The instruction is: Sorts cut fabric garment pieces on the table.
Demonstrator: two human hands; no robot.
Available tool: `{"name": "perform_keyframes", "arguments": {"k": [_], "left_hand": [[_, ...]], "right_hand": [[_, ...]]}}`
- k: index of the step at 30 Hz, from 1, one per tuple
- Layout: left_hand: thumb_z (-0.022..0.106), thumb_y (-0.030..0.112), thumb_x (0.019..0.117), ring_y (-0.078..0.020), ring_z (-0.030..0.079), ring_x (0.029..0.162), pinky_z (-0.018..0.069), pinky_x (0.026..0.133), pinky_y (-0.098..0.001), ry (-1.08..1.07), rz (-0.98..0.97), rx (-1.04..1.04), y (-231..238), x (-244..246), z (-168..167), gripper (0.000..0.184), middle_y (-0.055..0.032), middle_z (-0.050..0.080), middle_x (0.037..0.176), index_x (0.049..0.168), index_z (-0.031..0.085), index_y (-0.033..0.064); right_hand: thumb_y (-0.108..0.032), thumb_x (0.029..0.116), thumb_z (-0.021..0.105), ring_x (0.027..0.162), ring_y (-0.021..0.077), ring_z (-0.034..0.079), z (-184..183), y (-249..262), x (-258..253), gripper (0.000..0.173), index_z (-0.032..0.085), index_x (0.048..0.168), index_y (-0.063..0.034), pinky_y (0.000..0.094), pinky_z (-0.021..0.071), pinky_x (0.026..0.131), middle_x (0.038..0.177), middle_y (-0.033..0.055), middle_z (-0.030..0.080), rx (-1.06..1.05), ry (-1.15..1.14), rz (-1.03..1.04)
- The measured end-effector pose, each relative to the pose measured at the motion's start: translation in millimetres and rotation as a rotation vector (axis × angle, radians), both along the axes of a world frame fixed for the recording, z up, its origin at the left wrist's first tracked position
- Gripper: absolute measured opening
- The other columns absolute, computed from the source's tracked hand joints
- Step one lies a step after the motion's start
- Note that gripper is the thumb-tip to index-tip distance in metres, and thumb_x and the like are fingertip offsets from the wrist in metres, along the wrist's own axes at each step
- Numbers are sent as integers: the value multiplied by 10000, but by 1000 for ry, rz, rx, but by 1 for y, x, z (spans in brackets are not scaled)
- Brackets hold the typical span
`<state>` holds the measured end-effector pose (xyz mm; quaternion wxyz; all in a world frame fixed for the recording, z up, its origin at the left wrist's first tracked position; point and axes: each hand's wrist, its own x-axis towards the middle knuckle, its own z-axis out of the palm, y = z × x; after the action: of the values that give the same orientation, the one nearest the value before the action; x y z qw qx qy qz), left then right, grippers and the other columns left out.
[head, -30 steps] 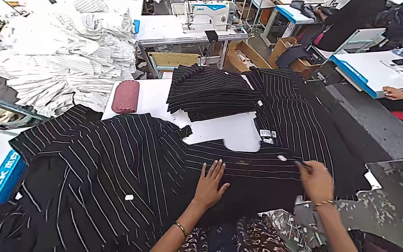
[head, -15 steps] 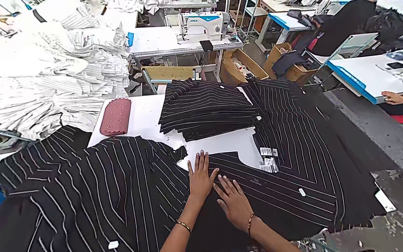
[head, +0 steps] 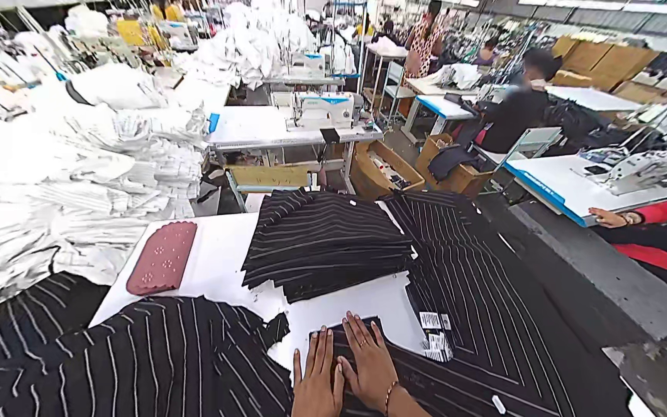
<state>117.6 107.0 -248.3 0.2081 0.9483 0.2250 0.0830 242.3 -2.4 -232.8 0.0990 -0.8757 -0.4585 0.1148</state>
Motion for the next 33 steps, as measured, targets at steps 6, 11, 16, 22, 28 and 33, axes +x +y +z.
{"name": "perform_keyframes", "arguments": {"k": [6,11,16,22,28,33], "left_hand": [[372,435,1056,-368,306,1524,117,1184,-722,42,-1,3,12,6,-4,659,-114,349,1648,1592,343,54],[387,481,1043,-343,288,1536,86,1198,-703,11,27,36,14,10,-8,694,-103,351,1648,1592,347,59],[402,482,1038,-371,250,1545,54,1198,-699,-34,59,14,5,-7,-11,735,-157,318,1654,1589,315,4],[594,439,1000,-454,415,1430,303,1161,-630,92,66,-75,12,-24,23,643,-255,506,1491,1451,529,-14],[573,368,1042,-351,638,822,506,793,-544,183,-206,-449,-33,-19,132,414,-200,639,841,1020,649,-39],[658,199,963,-71,654,806,557,752,-297,-609,-381,-691,-58,-51,211,291,-31,694,884,1109,630,-51]], "right_hand": [[-602,1035,381,1553,259,279,-1,-24,1,785,339,1600,-60,608,166,1245,1676,83,306,56,-12,-151],[-619,1021,385,1571,243,223,-6,-31,11,823,273,1624,-70,601,113,1255,1696,68,255,11,1,-280],[-654,1015,379,1595,270,105,14,-35,-3,926,141,1632,-5,546,71,1273,1719,145,112,-147,108,-431],[-562,992,541,1558,373,220,26,-75,-87,852,331,1578,19,515,175,1268,1656,231,277,89,184,-477],[-395,862,815,1237,335,639,63,-81,-169,940,327,1548,22,472,520,1069,1403,246,583,545,732,-566],[-172,1019,604,916,95,654,165,-90,-152,244,679,1122,37,302,529,879,972,96,703,825,733,-544]]}}
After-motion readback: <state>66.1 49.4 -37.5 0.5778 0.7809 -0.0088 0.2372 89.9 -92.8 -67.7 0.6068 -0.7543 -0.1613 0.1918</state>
